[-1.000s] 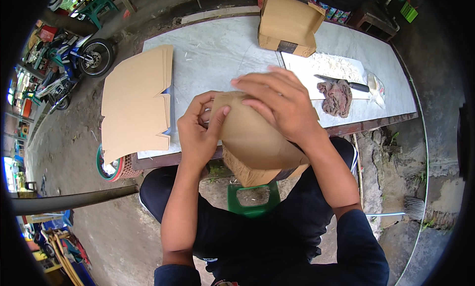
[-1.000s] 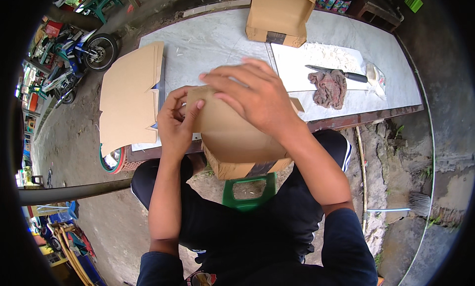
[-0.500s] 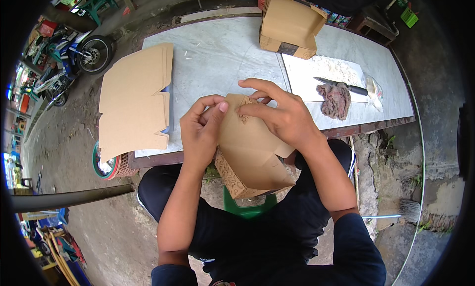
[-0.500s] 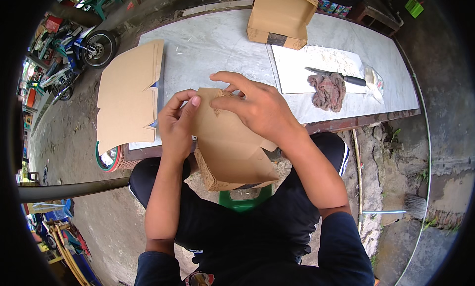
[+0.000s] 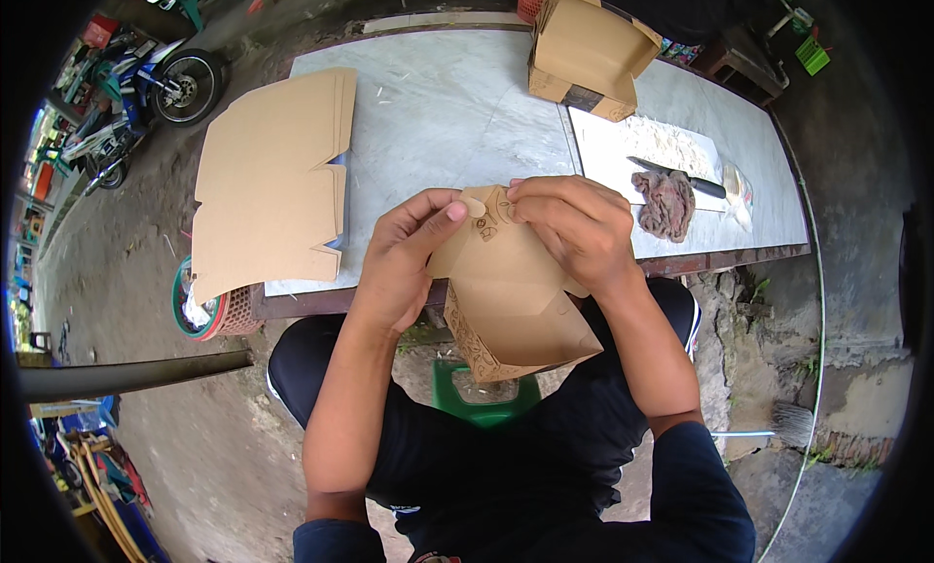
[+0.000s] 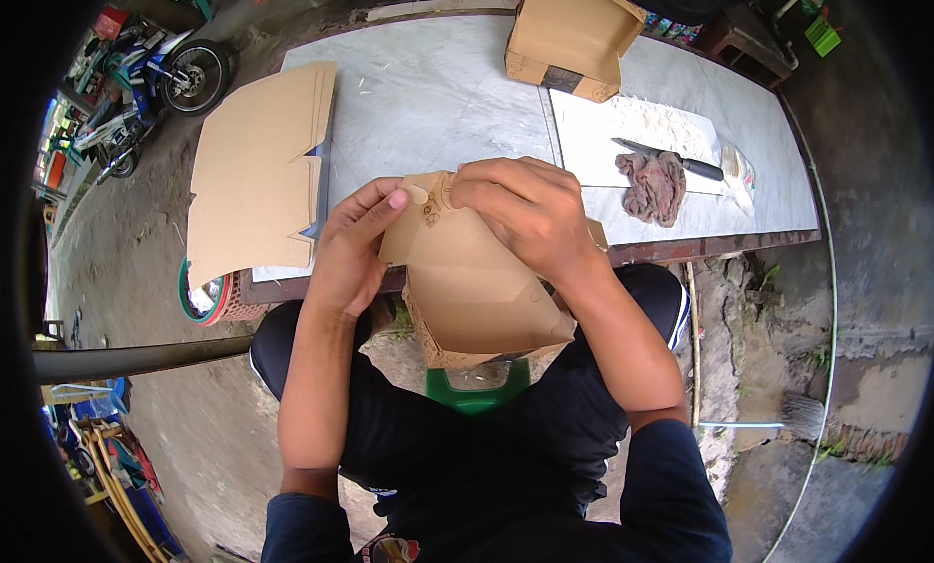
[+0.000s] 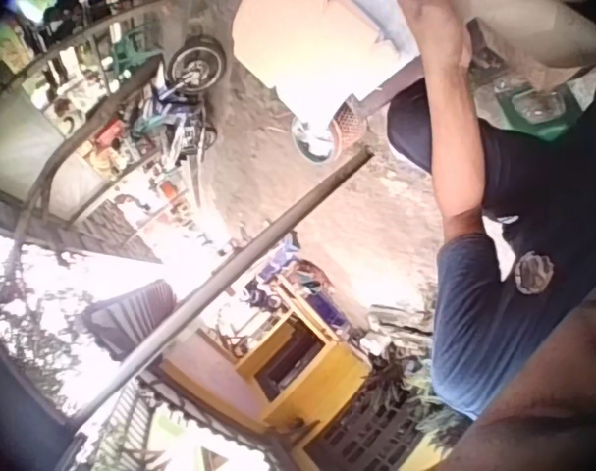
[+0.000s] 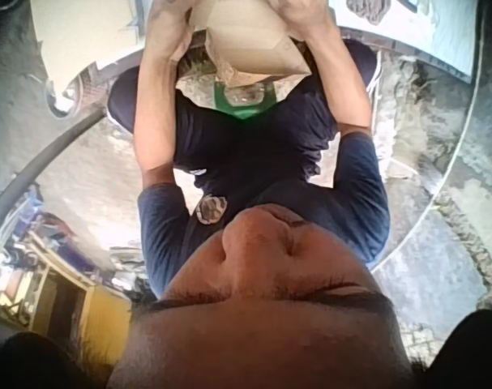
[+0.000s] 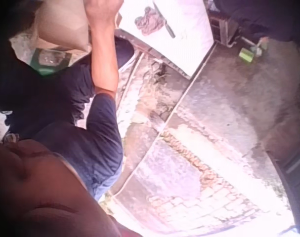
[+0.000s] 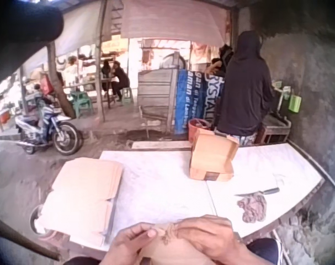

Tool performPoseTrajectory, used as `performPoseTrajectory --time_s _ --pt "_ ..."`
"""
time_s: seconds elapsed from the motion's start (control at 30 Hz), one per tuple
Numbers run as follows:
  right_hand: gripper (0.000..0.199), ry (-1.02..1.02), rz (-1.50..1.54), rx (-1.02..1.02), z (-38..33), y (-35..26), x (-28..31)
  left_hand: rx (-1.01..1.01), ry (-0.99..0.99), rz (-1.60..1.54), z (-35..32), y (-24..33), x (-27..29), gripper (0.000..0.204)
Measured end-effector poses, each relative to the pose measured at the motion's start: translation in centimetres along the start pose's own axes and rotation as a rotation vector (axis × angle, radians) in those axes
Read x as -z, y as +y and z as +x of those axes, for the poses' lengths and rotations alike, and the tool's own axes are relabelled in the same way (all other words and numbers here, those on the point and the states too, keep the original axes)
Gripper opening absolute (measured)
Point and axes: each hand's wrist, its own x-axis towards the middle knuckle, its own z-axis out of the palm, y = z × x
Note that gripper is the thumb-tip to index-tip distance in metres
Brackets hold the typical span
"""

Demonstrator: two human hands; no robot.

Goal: The person assembles a flat cardboard sheet into a box by folding the sides and tucking the flaps into place. They repeat this process for multiple sheets, stacking the finished boxes on the table.

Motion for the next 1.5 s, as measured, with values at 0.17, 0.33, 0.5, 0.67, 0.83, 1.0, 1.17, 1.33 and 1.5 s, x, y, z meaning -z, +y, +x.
performPoseTrajectory --time_s 0.17,0.33,0.5,0.67,0.83,1.0,1.17,1.33,1.5 --pt "0.015 0.012 -0.029 -0.002 0.6 -0.7 0.0 -0.146 -0.036 0.250 -0.2 -0.3 0.5 0.020" --pt "0.015 0.047 -0.042 0.051 0.9 -0.6 -0.3 -0.126 -0.062 0.211 -0.7 0.0 -0.2 0.020" --pt "0.015 0.027 -0.086 -0.012 0.8 -0.9 -0.2 -0.026 -0.075 0.042 -0.6 -0.1 -0.1 0.020" --pt "0.016 0.018 -0.126 -0.092 1.1 -1.5 -0.3 -0.188 -0.059 0.157 -0.2 -1.2 -0.2 0.018" --pt "0.017 0.035 -0.142 -0.079 0.9 -1.2 -0.2 -0.244 0.003 0.298 0.1 -1.5 -0.2 0.014" --pt "0.018 0.020 -0.149 -0.076 0.8 -1.2 -0.4 -0.325 0.036 0.337 0.2 -1.9 -0.5 0.015" --pt "0.019 0.037 -0.150 -0.061 0.7 -1.1 -0.7 -0.295 0.060 0.314 0.4 -2.1 -0.4 0.013" --pt "0.020 0.016 -0.146 -0.104 0.7 -1.6 -0.7 -0.403 0.109 0.409 0.2 -2.2 -1.3 0.013" --pt "0.020 0.019 -0.131 -0.097 1.6 -2.2 -0.3 -0.425 0.127 0.410 0.2 -2.4 -1.5 0.013"
